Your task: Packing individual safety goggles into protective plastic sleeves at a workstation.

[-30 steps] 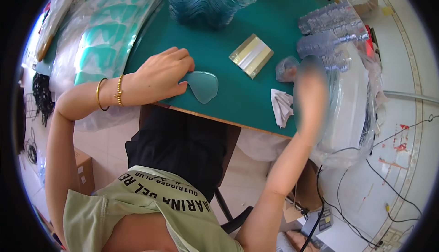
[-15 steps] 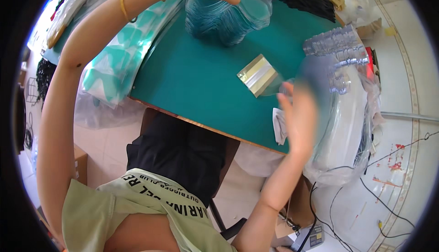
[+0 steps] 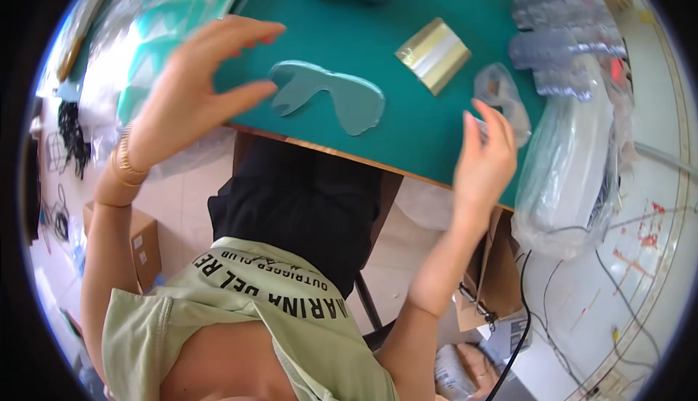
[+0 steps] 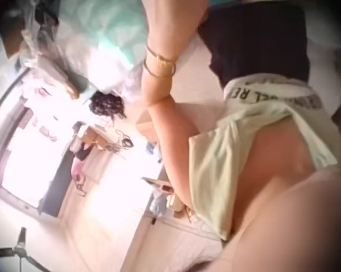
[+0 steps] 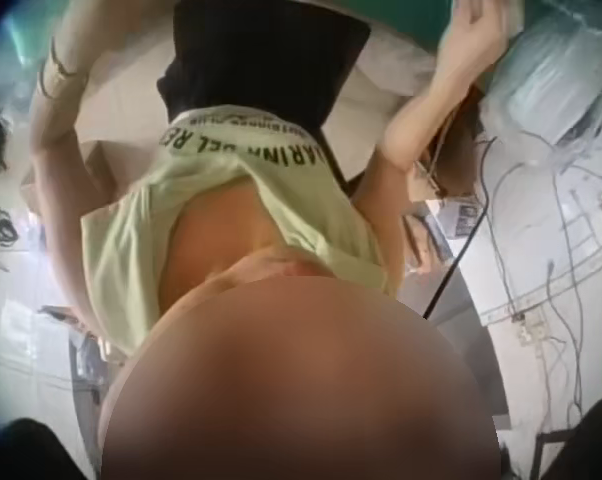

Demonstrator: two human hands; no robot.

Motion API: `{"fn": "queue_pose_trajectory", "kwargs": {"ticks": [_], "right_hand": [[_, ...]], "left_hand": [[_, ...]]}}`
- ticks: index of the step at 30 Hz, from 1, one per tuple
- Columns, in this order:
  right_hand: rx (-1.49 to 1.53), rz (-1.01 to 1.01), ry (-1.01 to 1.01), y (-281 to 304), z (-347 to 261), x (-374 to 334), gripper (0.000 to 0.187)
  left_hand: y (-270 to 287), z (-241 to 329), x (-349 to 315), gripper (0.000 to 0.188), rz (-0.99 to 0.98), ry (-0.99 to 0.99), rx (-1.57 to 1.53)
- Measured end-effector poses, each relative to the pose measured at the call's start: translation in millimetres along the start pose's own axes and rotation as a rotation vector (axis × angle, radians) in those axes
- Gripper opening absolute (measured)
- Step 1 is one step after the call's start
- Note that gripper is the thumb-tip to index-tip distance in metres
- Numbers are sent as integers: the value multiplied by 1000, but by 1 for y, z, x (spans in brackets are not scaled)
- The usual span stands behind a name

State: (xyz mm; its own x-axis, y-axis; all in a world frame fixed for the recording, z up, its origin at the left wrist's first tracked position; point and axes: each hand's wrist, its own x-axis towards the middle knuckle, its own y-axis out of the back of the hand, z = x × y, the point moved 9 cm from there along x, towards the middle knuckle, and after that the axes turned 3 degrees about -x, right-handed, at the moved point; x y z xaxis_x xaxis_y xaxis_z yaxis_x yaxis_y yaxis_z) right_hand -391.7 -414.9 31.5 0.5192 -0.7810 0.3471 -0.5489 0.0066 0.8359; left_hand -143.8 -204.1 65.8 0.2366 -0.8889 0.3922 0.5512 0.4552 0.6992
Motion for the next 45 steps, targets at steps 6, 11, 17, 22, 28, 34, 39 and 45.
{"fn": "queue_pose_trajectory", "kwargs": {"ticks": [6, 11, 17, 22, 28, 34, 39, 45], "right_hand": [[-124, -117, 14, -11, 33, -15, 22], [226, -130, 61, -29, -58, -23, 19], [376, -268, 649, -108, -189, -48, 15], [205, -224, 537, -107, -163, -16, 13], [344, -309, 700, -113, -199, -39, 17], [176, -218, 543, -105, -155, -13, 13], [90, -131, 440, -81, -113, -27, 13], [204, -166, 592, -105, -174, -31, 13]], "left_hand": [[-49, -40, -36, 64, -150, 188, 24], [-49, -43, -45, 64, -117, 234, -12], [-45, -49, -50, 63, -28, 256, -92], [-39, -48, -50, 58, 69, 183, -74], [-45, -53, -49, 62, 14, 251, -96], [-45, -56, -53, 62, 19, 273, -97], [-45, -54, -53, 62, 27, 255, -100], [-43, -53, -51, 62, 9, 248, -101]]}}
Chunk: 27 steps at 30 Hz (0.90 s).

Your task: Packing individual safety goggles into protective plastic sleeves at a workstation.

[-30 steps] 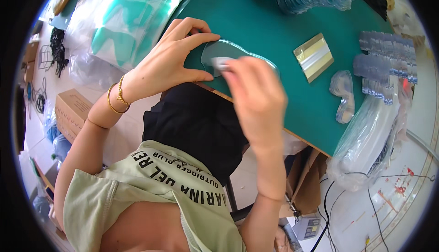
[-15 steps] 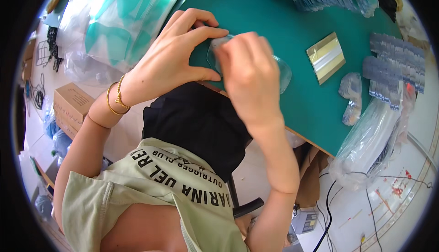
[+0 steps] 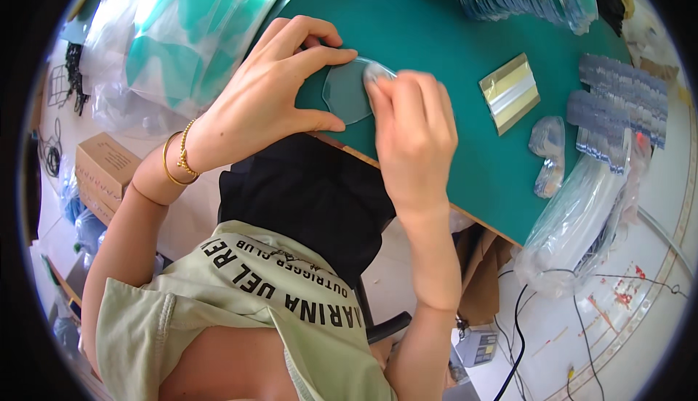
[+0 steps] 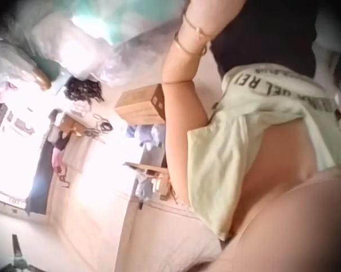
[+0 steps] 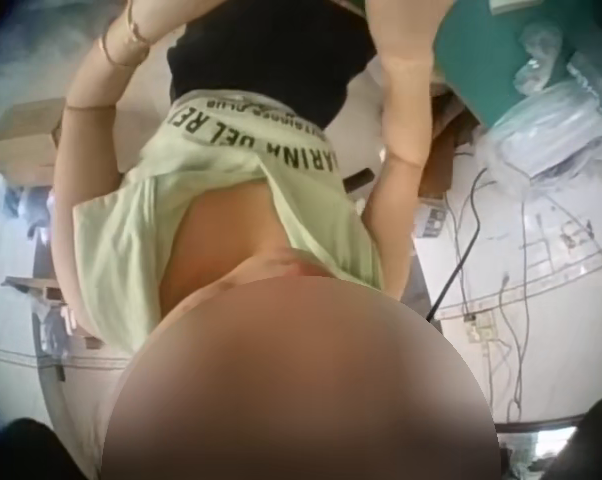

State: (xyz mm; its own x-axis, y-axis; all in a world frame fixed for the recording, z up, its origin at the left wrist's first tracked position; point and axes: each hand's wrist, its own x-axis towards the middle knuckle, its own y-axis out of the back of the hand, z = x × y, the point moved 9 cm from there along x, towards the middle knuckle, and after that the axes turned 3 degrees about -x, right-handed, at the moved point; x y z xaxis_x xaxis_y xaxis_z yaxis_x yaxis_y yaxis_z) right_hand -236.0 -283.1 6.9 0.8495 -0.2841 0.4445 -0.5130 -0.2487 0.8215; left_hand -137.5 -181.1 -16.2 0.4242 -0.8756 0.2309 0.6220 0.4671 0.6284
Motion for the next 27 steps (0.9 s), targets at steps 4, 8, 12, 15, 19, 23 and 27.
{"fn": "queue_pose_trajectory", "kwargs": {"ticks": [4, 8, 12, 15, 19, 23, 27], "right_hand": [[-68, -2, -126, 7, 33, 4, 11], [-45, 84, -138, 44, 60, -53, 10], [-36, 37, -49, 39, 37, -63, 12], [-30, 54, -19, 31, 34, -39, 13], [-63, 100, -181, 34, 53, -36, 13], [-122, 79, -356, 57, 75, -66, 9], [-293, 131, -505, 106, 116, -101, 16]], "left_hand": [[3, 3, 0, 57, 75, -59, 21], [-3, 2, 2, 62, 1, 16, 7], [-1, 1, 0, 62, -3, 21, 26], [-3, 3, 3, 61, -12, 11, 42], [0, 10, 3, 61, -5, -28, 105], [3, 21, -7, 63, -4, -58, 211], [23, 22, -18, 57, 8, -47, -24]]}}
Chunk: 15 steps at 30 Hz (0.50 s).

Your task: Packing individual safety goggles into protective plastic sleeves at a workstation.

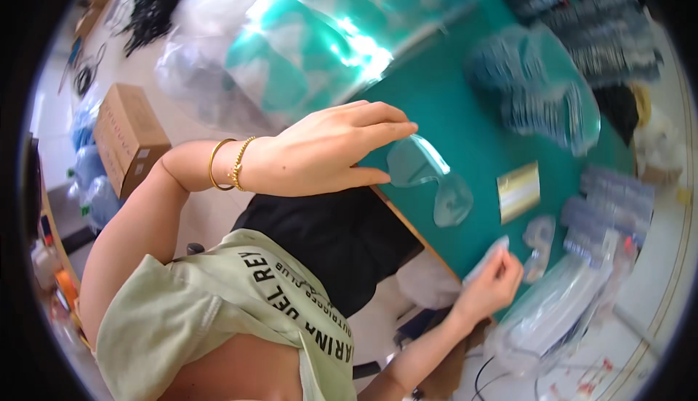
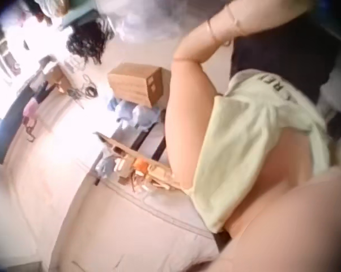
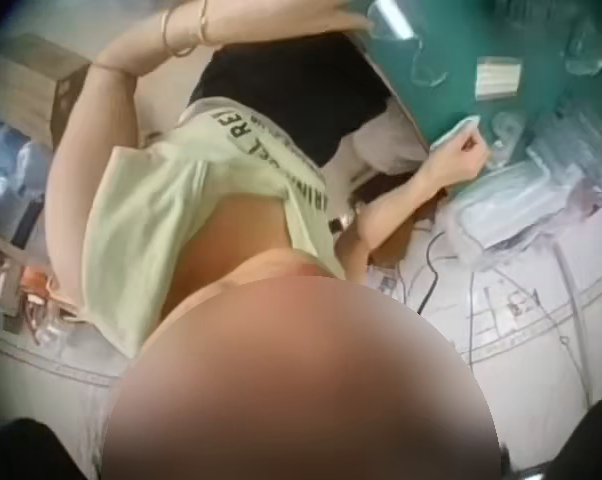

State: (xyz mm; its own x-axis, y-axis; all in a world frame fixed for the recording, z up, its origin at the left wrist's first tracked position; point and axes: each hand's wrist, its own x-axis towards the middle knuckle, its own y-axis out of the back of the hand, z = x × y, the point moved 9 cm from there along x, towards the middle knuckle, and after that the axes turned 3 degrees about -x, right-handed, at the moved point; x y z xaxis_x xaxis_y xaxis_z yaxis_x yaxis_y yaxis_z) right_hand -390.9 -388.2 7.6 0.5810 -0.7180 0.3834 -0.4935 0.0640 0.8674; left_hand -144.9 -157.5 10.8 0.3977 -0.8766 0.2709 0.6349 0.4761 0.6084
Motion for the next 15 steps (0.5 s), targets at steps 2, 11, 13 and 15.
{"fn": "queue_pose_trajectory", "kwargs": {"ticks": [2, 11, 13, 15], "right_hand": [[-125, -80, -3, 5, 22, 4, 20], [62, 69, 282, 7, -106, 38, 18], [189, 56, 373, 2, -165, 50, 17], [229, 57, 526, -8, -227, 59, 15]], "left_hand": [[38, -15, -7, 52, 142, 49, 53], [189, -162, -33, 67, 399, 588, 74], [195, -171, -39, 66, 434, 545, -62], [191, -178, -37, 66, 445, 498, -221]]}}
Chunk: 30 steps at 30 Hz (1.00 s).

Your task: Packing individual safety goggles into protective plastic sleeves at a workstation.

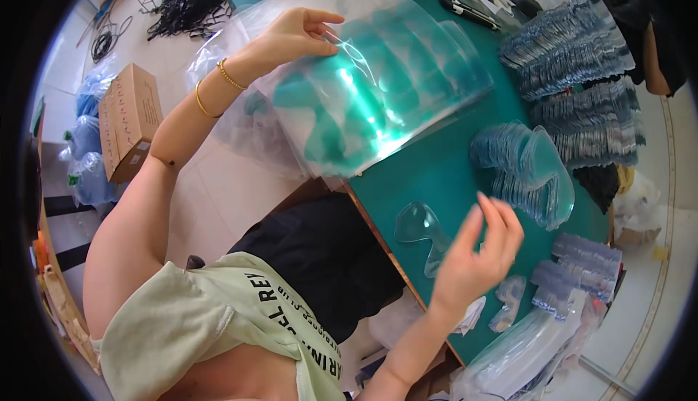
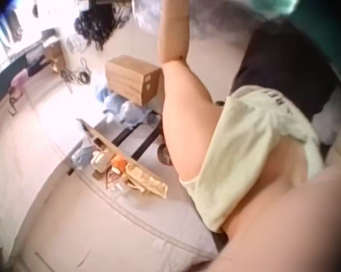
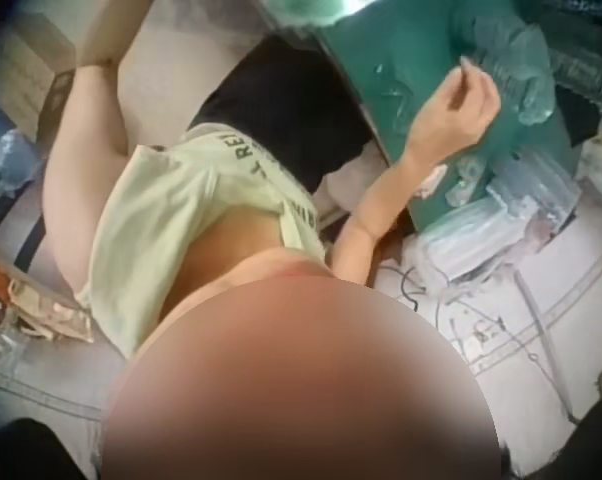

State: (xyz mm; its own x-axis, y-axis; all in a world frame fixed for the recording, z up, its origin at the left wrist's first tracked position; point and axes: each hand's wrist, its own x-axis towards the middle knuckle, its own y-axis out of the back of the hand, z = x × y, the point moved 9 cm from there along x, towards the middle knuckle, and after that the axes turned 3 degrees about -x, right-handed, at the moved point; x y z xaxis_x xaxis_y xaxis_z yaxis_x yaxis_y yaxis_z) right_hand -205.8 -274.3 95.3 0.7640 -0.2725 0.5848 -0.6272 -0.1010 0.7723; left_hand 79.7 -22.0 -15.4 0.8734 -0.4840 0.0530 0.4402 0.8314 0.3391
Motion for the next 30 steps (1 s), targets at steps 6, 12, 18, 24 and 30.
{"fn": "queue_pose_trajectory", "kwargs": {"ticks": [6, 12, 18, 24, 30], "right_hand": [[441, -167, 293, -102, -112, 74, 14], [307, -180, 452, -152, -141, 114, 15], [422, -271, 408, -155, -126, 126, 18], [345, -156, 139, -119, -82, 148, 20], [335, -269, 471, -145, -136, 114, 23]], "left_hand": [[-2, 37, -18, 57, 42, -62, -257], [-7, 44, -17, 56, 52, -157, -238], [-9, 30, -17, 64, 40, -152, -215], [-7, 5, -27, 81, 62, -98, -272], [-19, 40, -31, 84, -54, -169, -404]]}}
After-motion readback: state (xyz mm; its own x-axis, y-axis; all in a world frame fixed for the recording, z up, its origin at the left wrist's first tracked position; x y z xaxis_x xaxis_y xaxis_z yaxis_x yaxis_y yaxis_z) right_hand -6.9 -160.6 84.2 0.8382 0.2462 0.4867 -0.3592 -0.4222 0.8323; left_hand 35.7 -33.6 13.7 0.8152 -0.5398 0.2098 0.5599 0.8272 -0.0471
